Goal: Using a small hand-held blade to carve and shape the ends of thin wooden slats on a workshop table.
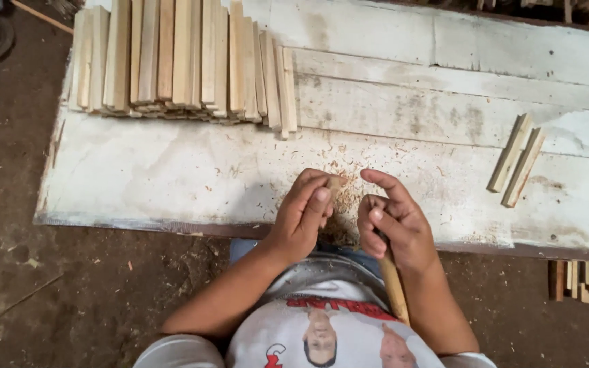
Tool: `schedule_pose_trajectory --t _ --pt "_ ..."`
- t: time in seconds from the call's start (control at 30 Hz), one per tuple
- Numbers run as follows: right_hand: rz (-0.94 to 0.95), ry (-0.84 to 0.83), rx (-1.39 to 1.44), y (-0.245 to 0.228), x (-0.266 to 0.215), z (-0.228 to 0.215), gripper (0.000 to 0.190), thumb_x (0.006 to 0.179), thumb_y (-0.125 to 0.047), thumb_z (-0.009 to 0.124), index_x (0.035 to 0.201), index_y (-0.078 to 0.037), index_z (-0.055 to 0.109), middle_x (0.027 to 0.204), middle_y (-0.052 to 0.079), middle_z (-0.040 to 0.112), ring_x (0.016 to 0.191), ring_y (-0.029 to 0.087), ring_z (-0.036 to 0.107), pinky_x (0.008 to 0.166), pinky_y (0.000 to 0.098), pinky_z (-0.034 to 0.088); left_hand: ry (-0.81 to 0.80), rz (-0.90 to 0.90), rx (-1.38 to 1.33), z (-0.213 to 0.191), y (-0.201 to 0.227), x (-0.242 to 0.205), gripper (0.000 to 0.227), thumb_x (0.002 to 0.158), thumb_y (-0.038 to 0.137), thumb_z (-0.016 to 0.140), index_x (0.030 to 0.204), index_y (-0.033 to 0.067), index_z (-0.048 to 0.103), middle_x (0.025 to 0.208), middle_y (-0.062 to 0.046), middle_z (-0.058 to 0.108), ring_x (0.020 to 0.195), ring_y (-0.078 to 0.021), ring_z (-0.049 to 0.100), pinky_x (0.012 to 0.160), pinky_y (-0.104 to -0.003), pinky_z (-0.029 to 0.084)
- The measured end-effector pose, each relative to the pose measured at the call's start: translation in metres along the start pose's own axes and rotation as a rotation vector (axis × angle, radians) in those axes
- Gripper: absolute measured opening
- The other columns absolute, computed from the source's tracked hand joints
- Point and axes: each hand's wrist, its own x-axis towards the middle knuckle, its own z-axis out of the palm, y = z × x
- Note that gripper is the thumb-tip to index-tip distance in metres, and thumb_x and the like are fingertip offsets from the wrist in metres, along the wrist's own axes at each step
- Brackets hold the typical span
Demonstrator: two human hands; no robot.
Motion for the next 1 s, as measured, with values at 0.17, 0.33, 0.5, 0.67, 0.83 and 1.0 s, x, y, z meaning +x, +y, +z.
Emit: schedule_pose_trajectory --t 0.17,0.33,0.5,0.67,0.83,1.0 --pt "0.013 -0.029 0.013 0.004 0.003 0.014 0.053 0.095 -0.001 0.057 0.145 0.007 0.041 0.072 0.012 0.048 0.042 0.010 0.047 0.032 0.0231 0.046 0.031 -0.018 0.022 0.006 -0.004 -0.002 0.036 0.113 0.024 0.044 0.133 -0.0034 0.054 0.085 -0.009 0.051 0.067 -0.0130 0.051 0.059 -0.033 0.049" --pt "0.043 -0.026 0.016 0.008 0.002 0.017 0.050 0.095 -0.001 0.057 0.142 0.008 0.043 0.071 0.012 0.051 0.040 0.009 0.048 0.030 0.0232 0.045 0.046 -0.173 -0.167 0.000 -0.022 -0.008 0.024 0.104 0.019 0.065 0.111 -0.0027 0.059 0.067 -0.010 0.060 0.058 -0.0116 0.058 0.055 -0.026 0.048" --pt "0.033 -0.020 0.078 0.017 0.003 0.013 0.045 0.094 0.005 0.056 0.137 0.008 0.045 0.070 0.016 0.051 0.038 0.011 0.047 0.029 0.0252 0.045 0.074 -0.172 -0.270 0.000 -0.036 -0.011 0.022 0.098 0.016 0.073 0.103 -0.0032 0.063 0.062 -0.011 0.057 0.051 -0.0117 0.058 0.049 -0.024 0.048" --pt "0.036 -0.011 0.033 0.018 0.004 0.006 0.037 0.094 0.007 0.055 0.131 0.009 0.052 0.068 0.017 0.052 0.036 0.012 0.048 0.028 0.0270 0.045 0.095 -0.130 -0.310 0.007 -0.030 -0.010 0.020 0.098 0.014 0.072 0.101 -0.0033 0.062 0.059 -0.011 0.057 0.049 -0.0099 0.055 0.048 -0.022 0.046" --pt "0.017 -0.010 0.012 0.018 0.004 -0.001 0.033 0.096 0.006 0.054 0.129 0.010 0.056 0.068 0.016 0.052 0.038 0.013 0.049 0.028 0.0265 0.045 0.097 -0.069 -0.277 0.007 -0.028 -0.006 0.018 0.099 0.013 0.072 0.100 -0.0012 0.061 0.060 -0.012 0.057 0.052 -0.0074 0.050 0.047 -0.023 0.043" --pt "0.049 -0.100 0.007 0.009 0.006 0.008 0.044 0.096 0.001 0.056 0.138 0.009 0.045 0.068 0.014 0.052 0.037 0.010 0.048 0.028 0.0260 0.046 0.068 -0.031 -0.240 0.005 -0.019 0.000 0.017 0.098 0.012 0.072 0.100 -0.0010 0.061 0.060 -0.014 0.055 0.052 -0.0098 0.050 0.047 -0.025 0.042"
